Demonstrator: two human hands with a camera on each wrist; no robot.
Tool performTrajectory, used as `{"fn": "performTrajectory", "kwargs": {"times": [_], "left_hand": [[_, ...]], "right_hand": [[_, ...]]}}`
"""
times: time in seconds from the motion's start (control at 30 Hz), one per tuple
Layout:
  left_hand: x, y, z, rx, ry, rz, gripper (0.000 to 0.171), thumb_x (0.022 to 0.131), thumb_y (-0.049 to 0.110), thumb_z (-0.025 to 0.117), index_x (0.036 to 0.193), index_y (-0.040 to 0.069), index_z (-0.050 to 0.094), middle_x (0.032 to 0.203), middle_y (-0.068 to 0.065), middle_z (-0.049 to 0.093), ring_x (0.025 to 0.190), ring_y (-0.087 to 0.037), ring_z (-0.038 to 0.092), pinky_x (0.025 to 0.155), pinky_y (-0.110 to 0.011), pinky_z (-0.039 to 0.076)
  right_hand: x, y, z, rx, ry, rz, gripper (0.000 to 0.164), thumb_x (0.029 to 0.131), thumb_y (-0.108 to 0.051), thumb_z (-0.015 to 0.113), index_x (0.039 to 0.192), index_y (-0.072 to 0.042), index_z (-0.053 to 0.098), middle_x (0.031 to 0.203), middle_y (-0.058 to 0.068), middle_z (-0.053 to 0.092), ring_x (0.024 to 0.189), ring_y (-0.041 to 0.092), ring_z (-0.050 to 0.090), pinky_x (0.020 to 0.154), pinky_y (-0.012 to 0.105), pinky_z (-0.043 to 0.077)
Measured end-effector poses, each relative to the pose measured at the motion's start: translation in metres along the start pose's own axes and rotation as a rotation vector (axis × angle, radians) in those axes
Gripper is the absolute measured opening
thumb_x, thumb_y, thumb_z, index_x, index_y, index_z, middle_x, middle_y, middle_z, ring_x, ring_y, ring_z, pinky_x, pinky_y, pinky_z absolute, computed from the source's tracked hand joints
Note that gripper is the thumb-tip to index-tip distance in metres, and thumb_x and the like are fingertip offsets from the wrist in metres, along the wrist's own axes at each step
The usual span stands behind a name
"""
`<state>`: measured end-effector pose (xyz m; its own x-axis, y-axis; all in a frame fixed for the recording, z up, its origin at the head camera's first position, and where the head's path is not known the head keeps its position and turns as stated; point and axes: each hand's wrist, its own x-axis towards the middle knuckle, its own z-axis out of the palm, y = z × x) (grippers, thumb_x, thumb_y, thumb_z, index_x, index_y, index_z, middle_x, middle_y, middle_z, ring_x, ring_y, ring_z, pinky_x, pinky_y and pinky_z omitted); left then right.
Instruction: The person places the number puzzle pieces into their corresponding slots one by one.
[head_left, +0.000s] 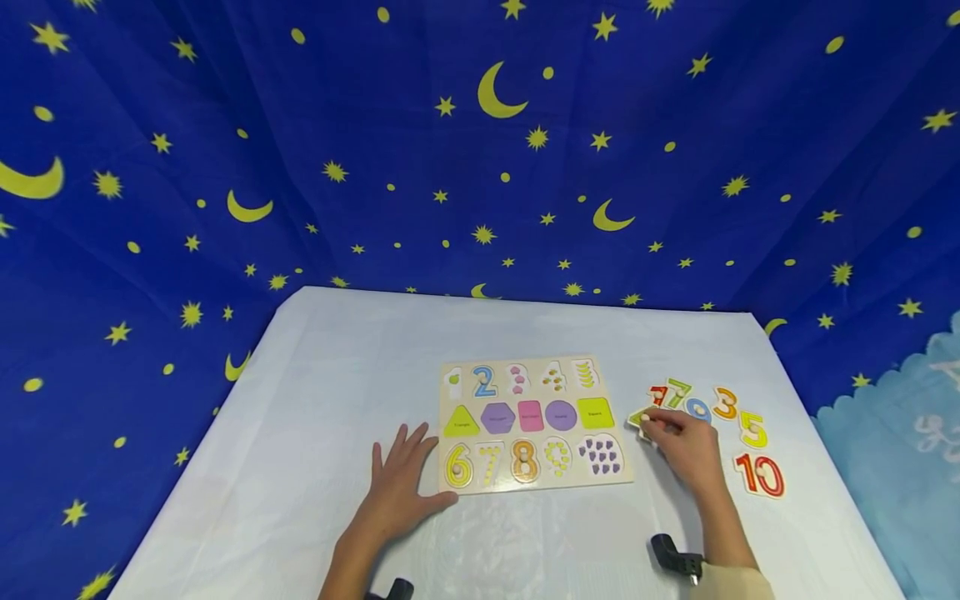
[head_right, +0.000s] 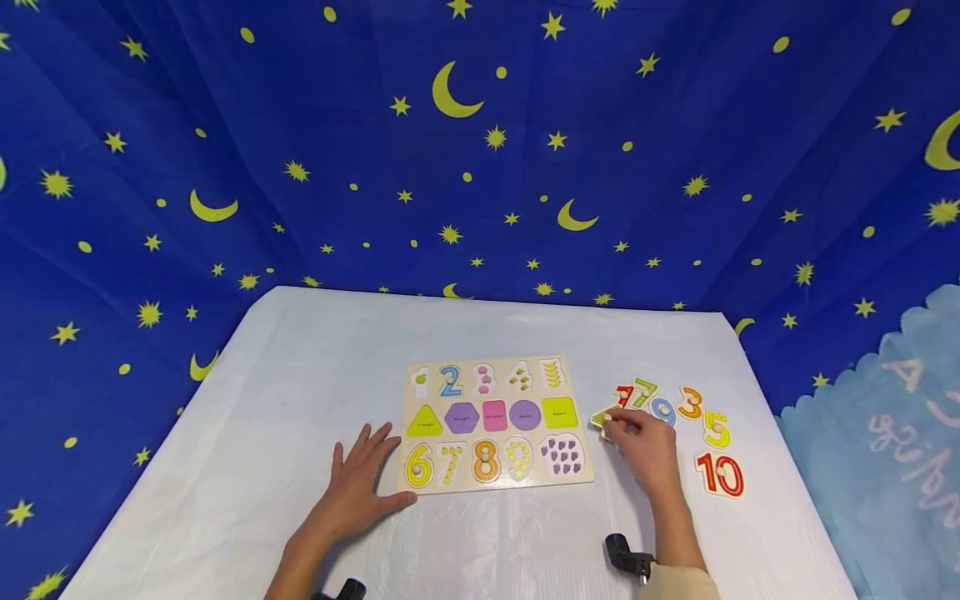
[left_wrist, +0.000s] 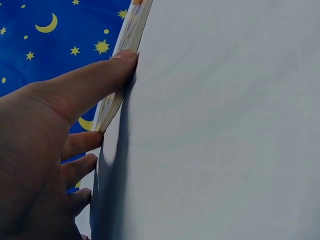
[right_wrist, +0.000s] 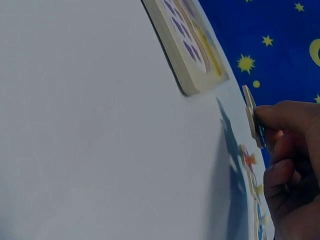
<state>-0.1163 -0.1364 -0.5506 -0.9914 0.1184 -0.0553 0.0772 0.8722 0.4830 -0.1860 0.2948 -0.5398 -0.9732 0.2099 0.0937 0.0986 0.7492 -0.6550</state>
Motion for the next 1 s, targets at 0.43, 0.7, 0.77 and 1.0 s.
{"fn": "performTrajectory", "kwargs": {"times": [0.43,0.7,0.77,1.0], "left_hand": [[0.000,-0.001,0.002,-0.009,-0.001,-0.008,0.091,0.068,0.064,0.075,0.141,0.018,0.047,0.155,-0.005,0.030,0.145,-0.031,0.008,0.110,-0.059,-0.007],[0.000,0.001,0.003,-0.021,-0.002,-0.007,0.089,0.068,0.062,0.075,0.140,0.018,0.048,0.155,-0.005,0.030,0.145,-0.031,0.008,0.110,-0.061,-0.007],[0.000,0.001,0.002,-0.021,-0.006,-0.008,0.089,0.068,0.063,0.075,0.140,0.018,0.048,0.155,-0.005,0.029,0.145,-0.031,0.008,0.110,-0.060,-0.007],[0.000,0.001,0.001,-0.023,-0.003,-0.011,0.090,0.067,0.061,0.077,0.140,0.017,0.048,0.154,-0.006,0.031,0.145,-0.031,0.009,0.110,-0.061,-0.006]], "right_hand": [[0.006,-0.013,0.009,0.021,-0.019,-0.071,0.024,0.084,-0.021,0.074,0.104,-0.010,0.074,0.077,0.002,0.060,0.066,0.018,0.049,0.053,0.026,0.038],[0.012,-0.016,0.012,0.030,-0.022,-0.131,0.023,0.084,-0.022,0.074,0.104,-0.010,0.074,0.077,0.001,0.061,0.066,0.017,0.050,0.054,0.026,0.039],[0.014,-0.018,0.012,0.033,-0.024,-0.142,0.022,0.084,-0.022,0.074,0.103,-0.009,0.074,0.077,0.001,0.062,0.067,0.017,0.050,0.054,0.026,0.040],[0.020,-0.025,0.015,0.035,-0.076,-0.139,0.023,0.086,-0.024,0.072,0.104,-0.010,0.074,0.082,0.002,0.063,0.070,0.018,0.051,0.057,0.026,0.041]]}}
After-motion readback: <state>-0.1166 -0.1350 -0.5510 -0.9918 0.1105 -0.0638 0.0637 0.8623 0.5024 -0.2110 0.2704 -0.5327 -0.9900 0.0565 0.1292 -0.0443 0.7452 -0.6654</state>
